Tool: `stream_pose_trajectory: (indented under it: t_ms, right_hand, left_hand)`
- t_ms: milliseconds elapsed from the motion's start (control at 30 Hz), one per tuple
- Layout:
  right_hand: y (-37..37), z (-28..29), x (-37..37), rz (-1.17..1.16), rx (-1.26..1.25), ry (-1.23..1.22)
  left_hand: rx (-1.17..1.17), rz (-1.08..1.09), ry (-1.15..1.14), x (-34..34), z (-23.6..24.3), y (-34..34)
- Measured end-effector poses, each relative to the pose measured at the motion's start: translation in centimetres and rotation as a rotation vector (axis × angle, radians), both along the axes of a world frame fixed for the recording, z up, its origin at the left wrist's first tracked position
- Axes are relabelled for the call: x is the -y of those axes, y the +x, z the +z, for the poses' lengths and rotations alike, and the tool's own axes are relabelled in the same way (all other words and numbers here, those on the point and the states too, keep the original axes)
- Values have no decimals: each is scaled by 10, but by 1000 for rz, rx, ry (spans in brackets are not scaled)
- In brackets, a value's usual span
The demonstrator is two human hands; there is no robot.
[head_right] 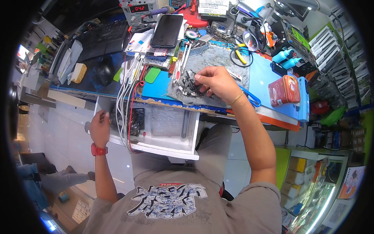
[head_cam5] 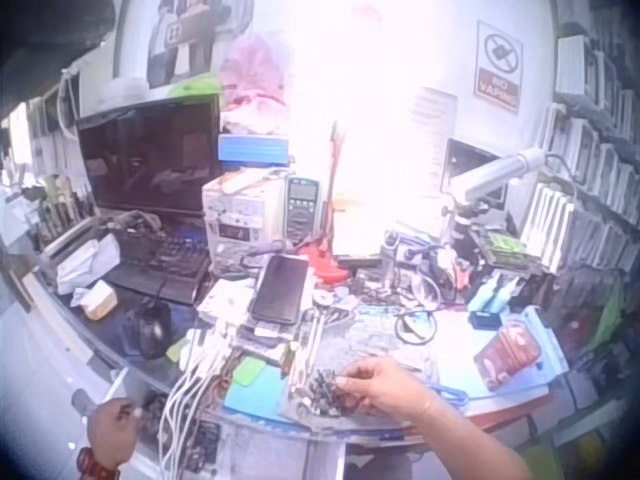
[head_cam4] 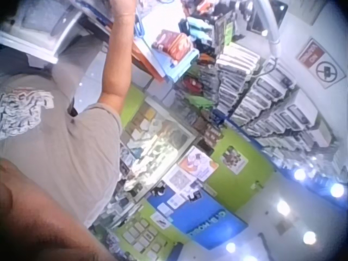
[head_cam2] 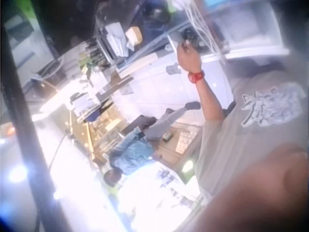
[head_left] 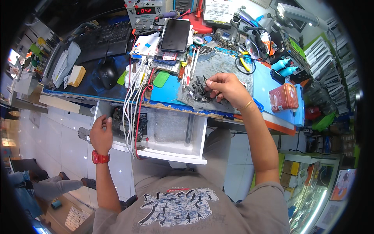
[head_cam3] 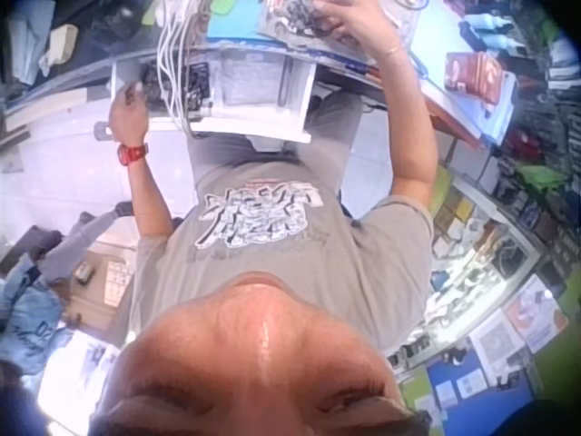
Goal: The person sorts through components in a drawer and on a workbench, handling small circuit boards and wires before using wire cutters to clip a small piece of material.
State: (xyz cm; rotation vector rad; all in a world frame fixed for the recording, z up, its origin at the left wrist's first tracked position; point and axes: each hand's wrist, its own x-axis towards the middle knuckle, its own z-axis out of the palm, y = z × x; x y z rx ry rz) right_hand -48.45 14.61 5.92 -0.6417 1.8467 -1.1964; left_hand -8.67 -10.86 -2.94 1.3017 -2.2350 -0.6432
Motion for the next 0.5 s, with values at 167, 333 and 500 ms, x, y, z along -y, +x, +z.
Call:
stream_pose_trajectory:
  t_ms: [167,333,500]
  right_hand:
    - [-1,-2,-3,-4,17,-21]
    - [-2,-4,-5,-21,56,-40]
    - [-3,-5,-5,-42,88,-54]
  left_hand:
    - [21,15,-7,-1,2,-1]
    - [21,4,-24,-1,3,-1]
    - [20,5,-21,-1,3,-2]
